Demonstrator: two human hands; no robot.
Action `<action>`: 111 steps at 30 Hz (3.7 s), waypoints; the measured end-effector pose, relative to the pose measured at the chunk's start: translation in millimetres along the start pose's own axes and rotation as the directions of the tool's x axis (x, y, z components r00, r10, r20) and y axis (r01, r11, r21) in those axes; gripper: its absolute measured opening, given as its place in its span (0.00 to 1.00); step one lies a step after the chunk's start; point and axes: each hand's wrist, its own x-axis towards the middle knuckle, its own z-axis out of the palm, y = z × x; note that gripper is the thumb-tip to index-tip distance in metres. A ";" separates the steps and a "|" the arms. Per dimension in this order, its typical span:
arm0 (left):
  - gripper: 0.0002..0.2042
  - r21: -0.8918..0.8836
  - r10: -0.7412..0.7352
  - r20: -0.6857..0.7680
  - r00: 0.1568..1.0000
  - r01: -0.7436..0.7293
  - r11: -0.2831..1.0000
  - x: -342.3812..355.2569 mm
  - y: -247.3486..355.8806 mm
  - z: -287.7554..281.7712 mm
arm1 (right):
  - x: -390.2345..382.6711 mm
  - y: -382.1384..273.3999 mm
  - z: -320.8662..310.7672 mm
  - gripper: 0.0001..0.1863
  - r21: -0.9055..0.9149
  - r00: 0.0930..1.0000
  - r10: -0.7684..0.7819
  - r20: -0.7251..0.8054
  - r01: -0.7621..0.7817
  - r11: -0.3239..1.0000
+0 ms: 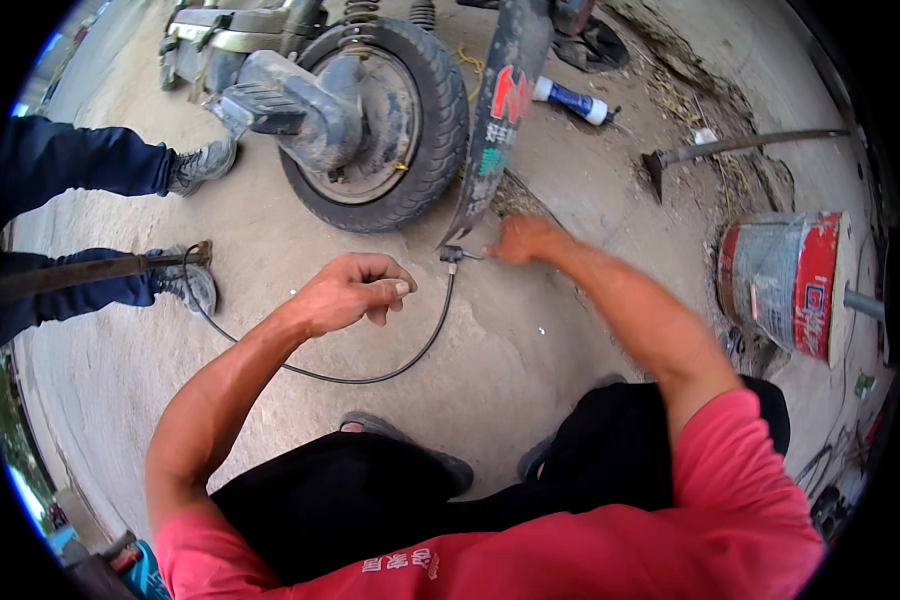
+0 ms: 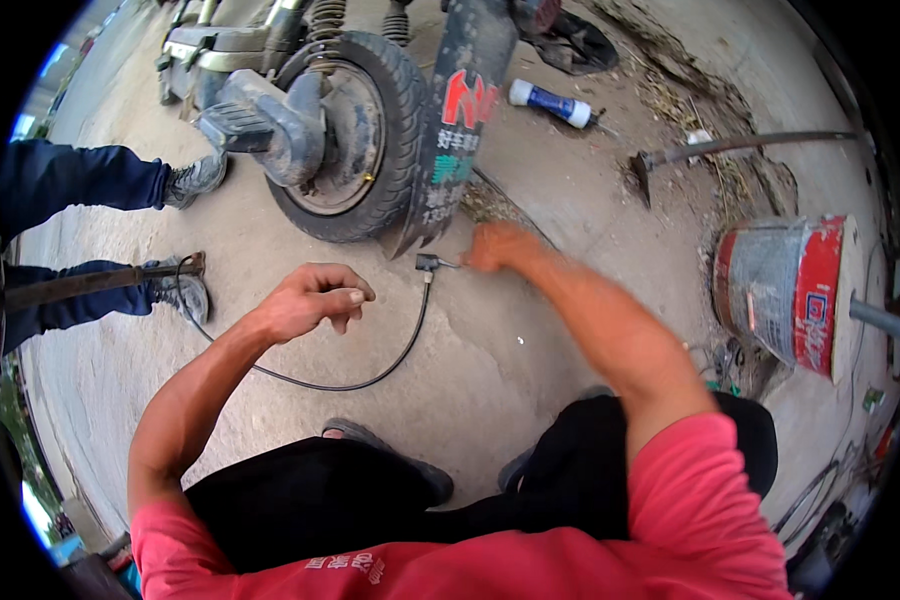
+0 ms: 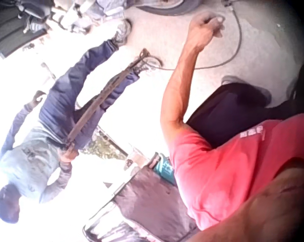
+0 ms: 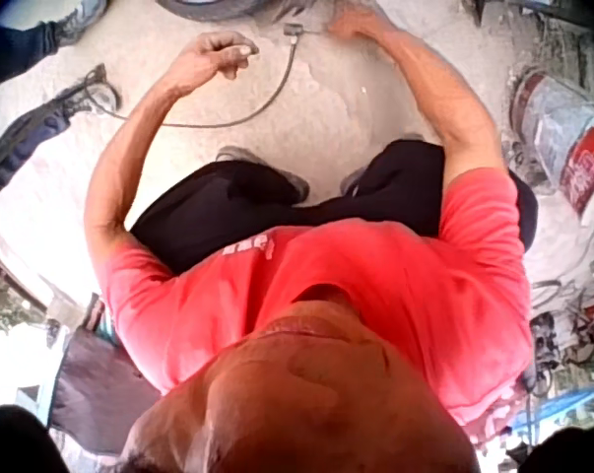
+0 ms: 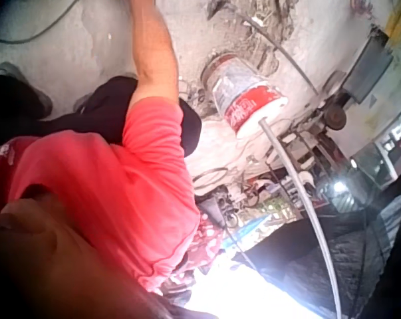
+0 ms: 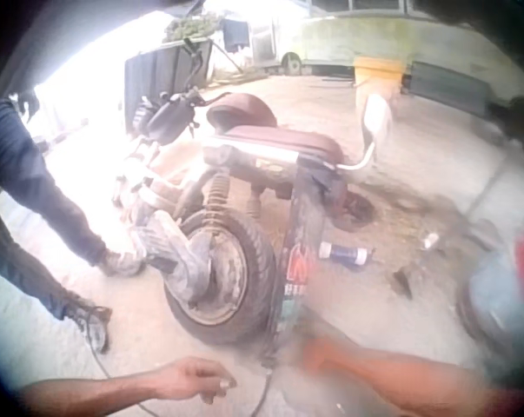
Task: The person inflates a scooter tire using a manual pump, then removes the pump and moves to assemble a wheel by inserting spokes into a hub and attaching a rim.
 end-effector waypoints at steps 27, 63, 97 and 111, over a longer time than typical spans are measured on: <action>0.52 -0.586 0.340 0.607 0.718 0.116 0.802 -95.0 123.2 84.8 | -38.0 85.9 -19.1 0.26 -0.134 0.985 -0.117 0.127 0.134 0.982; 0.53 -0.444 0.102 0.479 0.872 0.140 0.885 -78.7 98.1 74.5 | -44.1 94.8 -31.1 0.23 -0.214 0.984 -0.148 0.097 0.165 0.963; 0.30 0.963 0.473 -0.226 0.851 0.120 0.243 80.7 6.3 -28.5 | -45.1 119.5 -26.7 0.21 -0.194 0.990 -0.135 0.030 0.138 0.971; 0.38 0.982 0.526 -0.172 0.833 0.188 0.024 75.4 5.9 -31.3 | -44.1 121.2 -30.2 0.21 -0.182 0.986 -0.164 -0.002 0.161 0.970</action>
